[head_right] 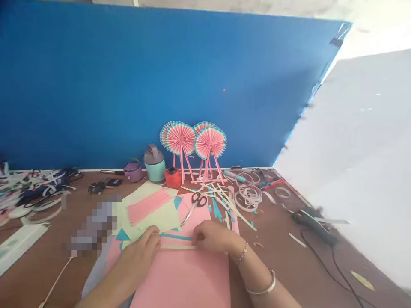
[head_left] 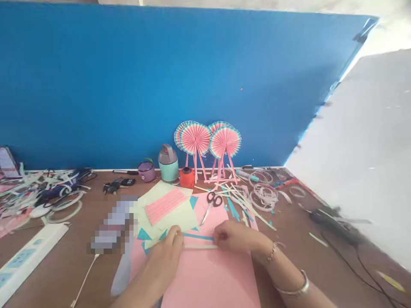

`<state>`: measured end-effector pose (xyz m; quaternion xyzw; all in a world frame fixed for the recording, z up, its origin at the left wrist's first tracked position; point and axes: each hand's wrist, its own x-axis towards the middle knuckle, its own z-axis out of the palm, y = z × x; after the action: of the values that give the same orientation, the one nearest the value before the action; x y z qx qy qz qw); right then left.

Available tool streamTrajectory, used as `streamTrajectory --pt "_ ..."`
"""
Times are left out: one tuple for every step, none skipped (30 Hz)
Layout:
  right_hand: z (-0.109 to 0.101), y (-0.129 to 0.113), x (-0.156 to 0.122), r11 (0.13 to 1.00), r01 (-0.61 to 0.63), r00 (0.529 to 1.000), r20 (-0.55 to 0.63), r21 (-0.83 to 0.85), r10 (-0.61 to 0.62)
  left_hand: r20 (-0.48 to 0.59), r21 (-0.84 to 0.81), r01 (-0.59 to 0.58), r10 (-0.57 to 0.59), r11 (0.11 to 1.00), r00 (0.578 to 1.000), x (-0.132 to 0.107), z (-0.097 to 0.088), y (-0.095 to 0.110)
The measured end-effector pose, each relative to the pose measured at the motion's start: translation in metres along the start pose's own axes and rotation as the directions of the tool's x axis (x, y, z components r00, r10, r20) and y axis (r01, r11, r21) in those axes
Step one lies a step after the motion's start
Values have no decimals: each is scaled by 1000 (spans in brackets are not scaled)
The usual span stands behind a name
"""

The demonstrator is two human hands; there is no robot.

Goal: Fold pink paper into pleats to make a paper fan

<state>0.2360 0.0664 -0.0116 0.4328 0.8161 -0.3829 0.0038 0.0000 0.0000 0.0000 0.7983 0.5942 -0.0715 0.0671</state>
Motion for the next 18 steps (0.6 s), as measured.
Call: streamTrajectory --pt "-1 -2 -1 1000 2 1000 -6 -9 -2 -54 -45 -27 25 999 998 0 8 -3" --pt "-1 -4 -1 1000 3 1000 -11 -17 -4 -89 -74 -35 29 997 996 0 15 -6" --pt "-2 -6 -2 1000 3 1000 -15 -23 -4 -167 -112 -71 52 991 985 1 22 -8" --pt "-2 -7 -2 1000 2 1000 -19 -28 -3 -222 -150 -121 85 981 971 1 27 -11" --pt "-2 -9 -3 999 0 1000 -24 -33 -1 -250 -178 -152 104 972 963 2 32 -13" --pt "-2 -9 -3 999 -3 1000 -27 -35 2 -267 -190 -159 105 969 958 3 36 -15" --pt "-2 -9 -4 999 -10 1000 -29 -31 9 -275 -195 -167 110 966 955 3 39 -16" --pt "-2 -8 -4 1000 -17 999 -28 -21 16 -280 -190 -173 115 967 953 4 41 -17" --pt "-1 -7 -4 1000 -23 999 -23 -9 23 -287 -177 -179 123 968 950 4 42 -17" --pt "-1 -5 -4 1000 -24 1000 -16 5 24 -294 -159 -190 138 969 946 4 43 -17" --pt "-1 -3 -4 1000 -20 1000 -9 18 20 -300 -137 -203 155 970 941 3 42 -16" --pt "-1 -1 -4 1000 -12 1000 -2 28 12 -303 -114 -216 173 970 937 2 41 -14" --pt "-1 1 -4 999 -4 1000 2 36 4 -297 -93 -229 192 969 935 1 39 -12" --pt "-1 3 -4 999 -1 1000 3 40 1 -283 -78 -243 212 967 935 0 37 -10" --pt "-1 4 -4 999 -7 1000 1 44 7 -263 -72 -262 235 962 936 -2 34 -8" --pt "-2 4 -5 999 -20 1000 2 48 20 -239 -76 -288 263 955 935 -3 31 -5" --pt "-2 4 -5 998 -37 999 4 54 37 -219 -86 -316 292 945 931 -5 27 -2" --pt "-3 3 -6 997 -53 999 7 61 52 -204 -95 -352 328 931 922 -6 24 1"
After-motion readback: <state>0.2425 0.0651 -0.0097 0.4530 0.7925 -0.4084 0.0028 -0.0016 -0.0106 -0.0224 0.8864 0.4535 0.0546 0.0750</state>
